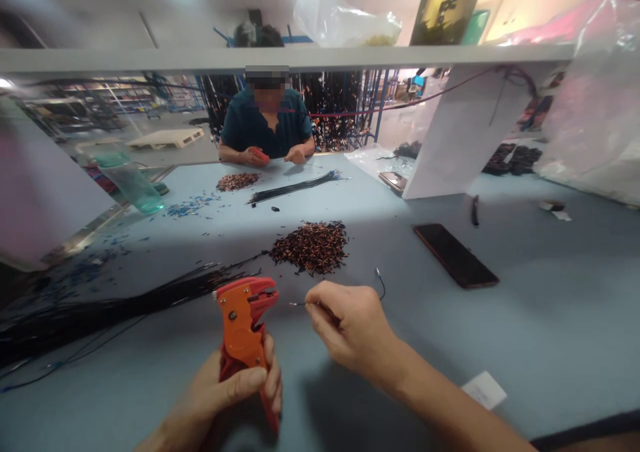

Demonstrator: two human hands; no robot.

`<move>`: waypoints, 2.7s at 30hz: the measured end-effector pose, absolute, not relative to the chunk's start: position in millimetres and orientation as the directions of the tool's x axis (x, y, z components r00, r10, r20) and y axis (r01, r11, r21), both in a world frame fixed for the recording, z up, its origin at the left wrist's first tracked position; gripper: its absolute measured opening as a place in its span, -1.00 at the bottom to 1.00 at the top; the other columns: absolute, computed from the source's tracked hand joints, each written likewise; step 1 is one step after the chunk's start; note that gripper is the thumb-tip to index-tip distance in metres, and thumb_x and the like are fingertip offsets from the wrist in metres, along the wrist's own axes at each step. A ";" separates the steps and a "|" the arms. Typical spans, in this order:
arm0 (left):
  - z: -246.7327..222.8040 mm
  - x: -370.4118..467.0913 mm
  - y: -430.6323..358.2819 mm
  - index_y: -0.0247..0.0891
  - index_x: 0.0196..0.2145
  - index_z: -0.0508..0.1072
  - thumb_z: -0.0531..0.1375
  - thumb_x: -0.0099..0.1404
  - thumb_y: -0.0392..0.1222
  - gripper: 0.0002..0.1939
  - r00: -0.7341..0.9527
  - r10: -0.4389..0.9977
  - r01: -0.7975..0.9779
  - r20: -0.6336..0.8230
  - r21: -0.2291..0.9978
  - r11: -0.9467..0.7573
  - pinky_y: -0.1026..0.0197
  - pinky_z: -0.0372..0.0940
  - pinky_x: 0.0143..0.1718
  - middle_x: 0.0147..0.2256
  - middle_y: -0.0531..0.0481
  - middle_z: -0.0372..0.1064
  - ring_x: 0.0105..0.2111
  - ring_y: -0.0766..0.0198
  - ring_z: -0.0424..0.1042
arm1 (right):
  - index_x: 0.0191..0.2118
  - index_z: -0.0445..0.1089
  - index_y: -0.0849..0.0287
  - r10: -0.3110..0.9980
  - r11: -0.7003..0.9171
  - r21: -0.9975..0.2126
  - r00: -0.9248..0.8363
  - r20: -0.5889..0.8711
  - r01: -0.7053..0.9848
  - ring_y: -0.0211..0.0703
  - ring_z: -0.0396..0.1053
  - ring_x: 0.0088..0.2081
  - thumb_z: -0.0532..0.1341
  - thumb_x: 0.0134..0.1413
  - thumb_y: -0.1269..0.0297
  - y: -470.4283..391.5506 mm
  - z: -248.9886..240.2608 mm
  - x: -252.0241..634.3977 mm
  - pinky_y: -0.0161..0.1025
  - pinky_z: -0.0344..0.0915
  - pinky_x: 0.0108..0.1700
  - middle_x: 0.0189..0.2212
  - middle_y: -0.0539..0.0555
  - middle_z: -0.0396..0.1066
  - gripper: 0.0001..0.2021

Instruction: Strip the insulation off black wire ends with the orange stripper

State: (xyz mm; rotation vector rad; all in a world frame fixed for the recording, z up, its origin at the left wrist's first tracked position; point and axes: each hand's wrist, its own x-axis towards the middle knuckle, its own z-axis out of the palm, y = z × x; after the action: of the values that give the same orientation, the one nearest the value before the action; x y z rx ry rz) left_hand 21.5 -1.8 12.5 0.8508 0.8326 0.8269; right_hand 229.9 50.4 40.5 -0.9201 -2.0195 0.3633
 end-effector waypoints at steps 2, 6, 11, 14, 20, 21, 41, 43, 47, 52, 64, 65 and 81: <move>12.7 21.1 -1.9 -0.30 -0.33 0.35 0.37 0.12 0.01 -0.63 0.427 0.862 -0.260 -0.273 0.876 0.406 0.14 0.34 -0.32 -0.48 0.00 0.39 -0.44 0.23 0.43 | -0.41 0.37 0.19 0.727 0.681 -0.560 -0.351 0.589 0.472 -0.37 0.09 -0.64 0.09 0.12 0.50 50.0 41.2 229.8 -0.41 0.08 -0.58 -0.66 -0.12 0.21 -0.83; 11.4 19.7 -1.8 -0.28 -0.29 0.34 0.37 0.13 0.00 -0.63 0.416 0.872 -0.278 -0.257 0.878 0.391 0.11 0.34 -0.30 -0.46 0.01 0.40 -0.43 0.22 0.43 | -0.39 0.39 0.22 0.743 0.668 -0.592 -0.350 0.571 0.451 -0.37 0.14 -0.63 0.10 0.15 0.47 48.3 42.7 230.3 -0.41 0.11 -0.56 -0.64 -0.10 0.24 -0.84; 11.1 17.7 -1.5 -0.27 -0.24 0.34 0.34 0.17 0.00 -0.64 0.347 0.917 -0.251 -0.195 0.923 0.291 0.11 0.33 -0.29 -0.44 0.01 0.41 -0.41 0.21 0.43 | -0.25 0.43 0.24 0.807 0.588 -0.682 -0.364 0.464 0.434 -0.34 0.22 -0.57 0.07 0.22 0.40 46.9 38.7 229.7 -0.39 0.19 -0.48 -0.55 -0.05 0.34 -0.82; 9.4 16.4 -1.7 -0.26 -0.24 0.33 0.34 0.19 -0.01 -0.65 0.307 0.939 -0.213 -0.153 0.951 0.225 0.12 0.34 -0.29 -0.42 0.01 0.40 -0.40 0.23 0.41 | -0.17 0.39 0.24 0.841 0.530 -0.742 -0.369 0.396 0.411 -0.33 0.21 -0.57 0.06 0.24 0.37 46.8 34.5 227.3 -0.38 0.19 -0.48 -0.56 -0.07 0.31 -0.82; -1.5 16.0 -2.1 -0.27 -0.23 0.33 0.28 0.25 -0.01 -0.69 0.372 0.925 -0.184 -0.071 0.971 0.149 0.15 0.34 -0.30 -0.40 -0.02 0.41 -0.40 0.25 0.41 | -0.38 0.29 0.16 0.882 0.382 -0.856 -0.415 0.224 0.349 -0.34 0.20 -0.59 0.08 0.23 0.32 39.7 29.7 217.7 -0.40 0.14 -0.51 -0.62 -0.11 0.25 -0.85; -2.1 16.0 -2.2 -0.27 -0.23 0.33 0.27 0.26 -0.01 -0.70 0.371 0.927 -0.178 -0.061 0.975 0.136 0.16 0.34 -0.30 -0.40 -0.02 0.40 -0.40 0.25 0.41 | -0.40 0.27 0.16 0.884 0.362 -0.866 -0.422 0.201 0.346 -0.34 0.19 -0.59 0.08 0.23 0.31 37.8 30.0 216.1 -0.40 0.13 -0.51 -0.63 -0.11 0.25 -0.83; 5.2 18.8 4.4 -0.28 -0.24 0.32 0.14 0.20 -0.38 -0.85 0.366 0.622 0.587 0.692 0.346 -0.731 0.21 0.20 -0.51 -0.46 -0.06 0.32 -0.50 0.25 0.25 | -0.43 0.28 0.19 0.844 -0.118 -0.993 -0.529 -0.087 -0.025 -0.35 0.02 -0.53 0.20 0.12 0.21 35.0 27.4 208.5 -0.39 0.02 -0.51 -0.57 -0.11 0.16 -0.82; 5.7 18.3 4.0 -0.30 -0.23 0.31 0.13 0.18 -0.42 -0.82 0.380 0.599 0.619 0.704 0.288 -0.731 0.19 0.21 -0.49 -0.46 -0.08 0.32 -0.48 0.23 0.23 | -0.44 0.29 0.19 0.820 -0.101 -0.993 -0.571 -0.045 -0.068 -0.36 0.03 -0.52 0.21 0.08 0.28 35.2 26.0 208.4 -0.40 0.03 -0.50 -0.56 -0.11 0.18 -0.86; 7.2 17.7 3.1 -0.35 -0.22 0.32 0.07 0.17 -0.47 -0.79 0.408 0.556 0.656 0.724 0.191 -0.731 0.09 0.31 -0.40 -0.41 -0.17 0.35 -0.42 0.17 0.28 | -0.46 0.28 0.19 0.782 -0.068 -0.994 -0.623 -0.001 -0.084 -0.39 0.00 -0.55 0.22 0.06 0.34 35.4 22.3 208.5 -0.42 0.04 -0.50 -0.59 -0.14 0.14 -0.87; 8.5 18.3 3.1 -0.36 -0.23 0.34 0.05 0.18 -0.51 -0.78 0.426 0.509 0.696 0.748 0.088 -0.713 0.00 0.39 -0.27 -0.40 -0.20 0.40 -0.37 0.13 0.37 | -0.46 0.28 0.20 0.775 -0.073 -0.995 -0.632 -0.017 -0.062 -0.38 0.00 -0.55 0.23 0.07 0.31 34.7 19.9 209.0 -0.43 0.04 -0.50 -0.59 -0.13 0.15 -0.85; 12.2 16.3 5.8 -0.35 -0.26 0.36 0.02 0.24 -0.53 -0.80 0.438 0.471 0.762 0.766 -0.038 -0.647 0.04 0.42 -0.18 -0.40 -0.15 0.47 -0.36 0.16 0.46 | -0.47 0.31 0.19 0.779 0.004 -0.999 -0.627 -0.022 0.040 -0.39 0.01 -0.58 0.19 -0.01 0.36 31.1 26.5 211.2 -0.43 0.10 -0.51 -0.62 -0.14 0.16 -0.92; 11.8 15.9 5.8 -0.36 -0.26 0.36 0.03 0.25 -0.52 -0.81 0.442 0.474 0.761 0.762 -0.039 -0.647 0.03 0.42 -0.18 -0.39 -0.16 0.47 -0.35 0.15 0.46 | -0.48 0.31 0.19 0.780 0.003 -0.999 -0.625 -0.024 0.041 -0.39 0.01 -0.58 0.19 -0.01 0.36 31.2 26.7 211.0 -0.43 0.10 -0.51 -0.62 -0.14 0.16 -0.92; 12.0 16.9 6.4 -0.28 -0.26 0.35 -0.02 0.31 -0.48 -0.79 0.409 0.489 0.786 0.770 -0.024 -0.618 0.06 0.43 -0.16 -0.40 -0.11 0.48 -0.36 0.18 0.48 | -0.51 0.28 0.19 0.782 -0.004 -0.999 -0.622 -0.036 0.052 -0.39 -0.01 -0.57 0.17 -0.04 0.37 30.3 27.5 207.6 -0.43 0.09 -0.50 -0.62 -0.14 0.15 -0.91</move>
State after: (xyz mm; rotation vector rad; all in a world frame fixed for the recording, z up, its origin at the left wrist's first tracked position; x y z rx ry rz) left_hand 16.9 6.4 12.0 2.9428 1.4083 1.3639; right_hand 207.6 30.3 27.5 -0.8651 -1.7168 1.6813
